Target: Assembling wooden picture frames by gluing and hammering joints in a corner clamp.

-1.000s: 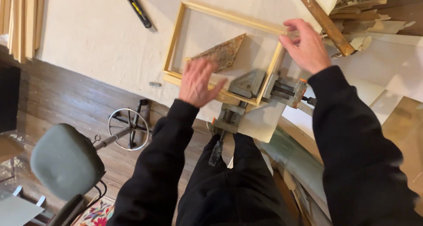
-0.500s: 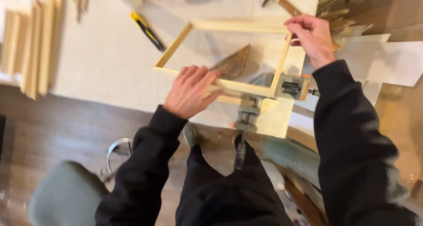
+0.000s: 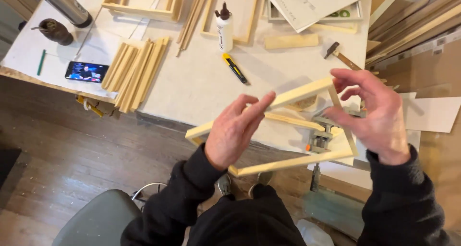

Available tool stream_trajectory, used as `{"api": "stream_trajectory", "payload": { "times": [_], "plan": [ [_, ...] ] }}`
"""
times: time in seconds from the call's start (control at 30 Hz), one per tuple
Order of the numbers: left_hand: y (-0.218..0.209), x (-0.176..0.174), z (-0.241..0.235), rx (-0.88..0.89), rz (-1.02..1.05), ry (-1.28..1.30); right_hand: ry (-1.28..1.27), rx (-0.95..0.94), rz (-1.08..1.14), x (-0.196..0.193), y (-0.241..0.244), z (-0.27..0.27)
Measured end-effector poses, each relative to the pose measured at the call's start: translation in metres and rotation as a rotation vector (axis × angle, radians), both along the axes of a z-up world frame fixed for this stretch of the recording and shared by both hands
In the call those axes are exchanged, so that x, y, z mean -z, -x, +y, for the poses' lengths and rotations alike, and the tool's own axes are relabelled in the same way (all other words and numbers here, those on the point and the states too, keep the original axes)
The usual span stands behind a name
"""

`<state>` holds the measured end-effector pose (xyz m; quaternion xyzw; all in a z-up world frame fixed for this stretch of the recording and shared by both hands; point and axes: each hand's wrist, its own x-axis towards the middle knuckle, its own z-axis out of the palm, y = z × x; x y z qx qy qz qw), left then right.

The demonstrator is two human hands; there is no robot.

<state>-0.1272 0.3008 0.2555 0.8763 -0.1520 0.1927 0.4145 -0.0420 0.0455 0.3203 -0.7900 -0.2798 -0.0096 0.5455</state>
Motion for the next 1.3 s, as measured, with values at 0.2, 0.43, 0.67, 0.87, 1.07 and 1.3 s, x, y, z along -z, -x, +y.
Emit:
{"api": "stream_trajectory", "payload": {
  "times": [0.2, 0.43, 0.67, 0.87, 1.07, 1.3],
  "plan": [
    [0.045, -0.019, 0.02, -0.047, -0.004, 0.001, 0.06, 0.086, -0.094, -0.009, 0.036, 0.041],
    [0.06, -0.036, 0.02, -0.051, -0.045, 0.097, 0.135, 0.102, -0.197, -0.021, 0.059, 0.058],
    [0.07, -0.041, 0.014, -0.117, -0.119, 0.047, -0.04, 0.063, -0.102, -0.012, 0.068, 0.037],
    [0.08, -0.046, 0.008, -0.217, -0.181, -0.093, 0.088, -0.055, -0.29, -0.016, 0.082, 0.031],
    [0.086, -0.046, 0.004, -0.287, -0.213, -0.165, 0.232, -0.048, -0.405, -0.02, 0.09, 0.032],
    [0.086, -0.047, 0.017, -0.185, -0.181, -0.17, -0.02, -0.333, -0.372, -0.03, 0.064, 0.031]
  ]
}}
